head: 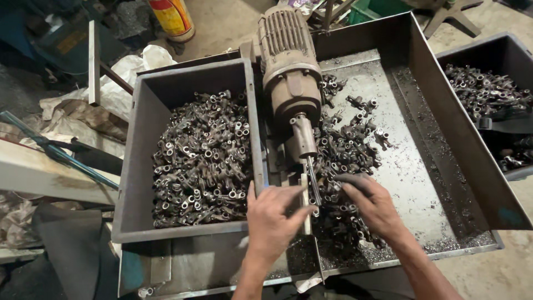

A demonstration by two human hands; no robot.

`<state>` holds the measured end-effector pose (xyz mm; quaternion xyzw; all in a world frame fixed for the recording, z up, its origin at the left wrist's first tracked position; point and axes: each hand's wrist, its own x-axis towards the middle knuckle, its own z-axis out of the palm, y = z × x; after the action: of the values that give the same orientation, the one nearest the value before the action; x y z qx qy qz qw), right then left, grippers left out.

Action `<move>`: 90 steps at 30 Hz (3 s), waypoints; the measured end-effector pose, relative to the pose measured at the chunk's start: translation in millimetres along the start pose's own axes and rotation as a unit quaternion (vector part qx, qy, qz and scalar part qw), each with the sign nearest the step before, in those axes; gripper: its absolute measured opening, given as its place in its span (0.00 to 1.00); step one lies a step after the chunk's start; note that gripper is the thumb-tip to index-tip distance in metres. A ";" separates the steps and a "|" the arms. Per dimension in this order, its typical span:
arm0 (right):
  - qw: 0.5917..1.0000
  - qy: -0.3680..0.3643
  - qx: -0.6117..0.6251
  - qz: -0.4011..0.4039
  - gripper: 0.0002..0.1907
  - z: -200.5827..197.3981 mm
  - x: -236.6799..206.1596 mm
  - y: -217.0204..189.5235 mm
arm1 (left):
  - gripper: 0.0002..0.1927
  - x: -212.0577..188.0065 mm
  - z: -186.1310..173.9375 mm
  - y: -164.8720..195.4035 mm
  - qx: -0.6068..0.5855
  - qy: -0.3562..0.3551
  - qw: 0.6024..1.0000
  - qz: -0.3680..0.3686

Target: The person picks small metal castings from a bin and holds each one under a bench-mounted drilling machine, operating the machine to work the part, then places the finished piece into a side bin. The person repeats this cycle continuously, occasionally rearranging parts in the bins by hand.

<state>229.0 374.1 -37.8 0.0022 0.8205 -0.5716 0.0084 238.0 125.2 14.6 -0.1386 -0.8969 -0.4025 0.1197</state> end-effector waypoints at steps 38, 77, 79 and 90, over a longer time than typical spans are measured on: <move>0.979 -0.027 0.043 0.196 0.11 27.0 7.2 -39.7 | 0.14 3.6 8.2 12.9 0.174 -0.092 0.980 0.023; 0.952 0.064 -0.172 -0.244 0.09 45.7 12.4 9.4 | 0.18 1.2 16.1 9.8 0.249 -0.047 0.966 0.051; 0.953 0.074 -0.172 -0.238 0.09 46.4 8.0 4.1 | 0.18 2.2 17.1 8.8 0.245 -0.031 0.967 0.065; 0.976 -0.010 -0.124 -0.180 0.09 22.6 -33.7 7.8 | 0.10 -2.0 1.6 -1.4 0.096 -0.117 0.987 0.059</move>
<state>263.1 355.8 -52.4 -0.1523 0.8716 -0.4580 -0.0858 239.3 125.1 12.0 -0.2255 -0.9293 -0.2879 0.0506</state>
